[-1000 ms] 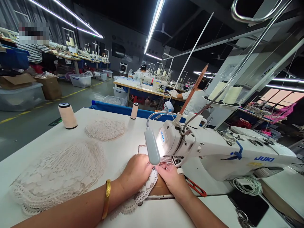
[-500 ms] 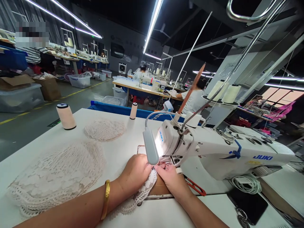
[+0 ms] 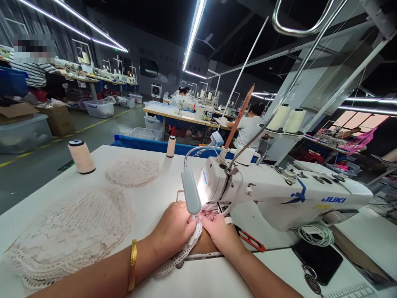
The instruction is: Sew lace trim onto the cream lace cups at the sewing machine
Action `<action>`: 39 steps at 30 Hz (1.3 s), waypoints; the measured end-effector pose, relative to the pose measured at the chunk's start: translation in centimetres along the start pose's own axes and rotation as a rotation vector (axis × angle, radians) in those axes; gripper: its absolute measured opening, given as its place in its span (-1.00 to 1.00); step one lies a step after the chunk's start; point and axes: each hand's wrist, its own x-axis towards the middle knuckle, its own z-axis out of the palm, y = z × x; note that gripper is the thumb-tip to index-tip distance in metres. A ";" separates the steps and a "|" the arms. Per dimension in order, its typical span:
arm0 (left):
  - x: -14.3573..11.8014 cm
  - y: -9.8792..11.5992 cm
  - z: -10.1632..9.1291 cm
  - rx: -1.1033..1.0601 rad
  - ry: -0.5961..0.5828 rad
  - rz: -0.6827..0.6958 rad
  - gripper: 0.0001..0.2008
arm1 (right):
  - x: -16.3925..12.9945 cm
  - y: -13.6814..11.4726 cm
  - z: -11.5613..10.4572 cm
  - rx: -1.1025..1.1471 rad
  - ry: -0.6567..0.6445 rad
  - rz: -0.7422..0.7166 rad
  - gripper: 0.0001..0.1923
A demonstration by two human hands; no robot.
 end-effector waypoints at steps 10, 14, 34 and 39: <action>-0.6 0.4 -1.1 0.076 -0.022 0.175 -0.79 | -0.6 -1.0 -1.7 -0.041 -0.074 -0.040 -0.78; -1.4 0.3 -0.7 0.140 -0.104 0.212 -0.81 | -0.9 -1.7 -6.1 -0.055 -0.156 -0.089 -0.88; -2.1 2.5 -1.7 0.208 -0.276 0.139 -0.82 | -1.7 0.5 -8.5 -0.675 0.043 -0.628 -0.78; -3.8 2.0 -1.0 0.207 -0.242 0.164 -0.85 | -3.7 0.2 -5.8 -0.638 -0.155 -0.766 -0.75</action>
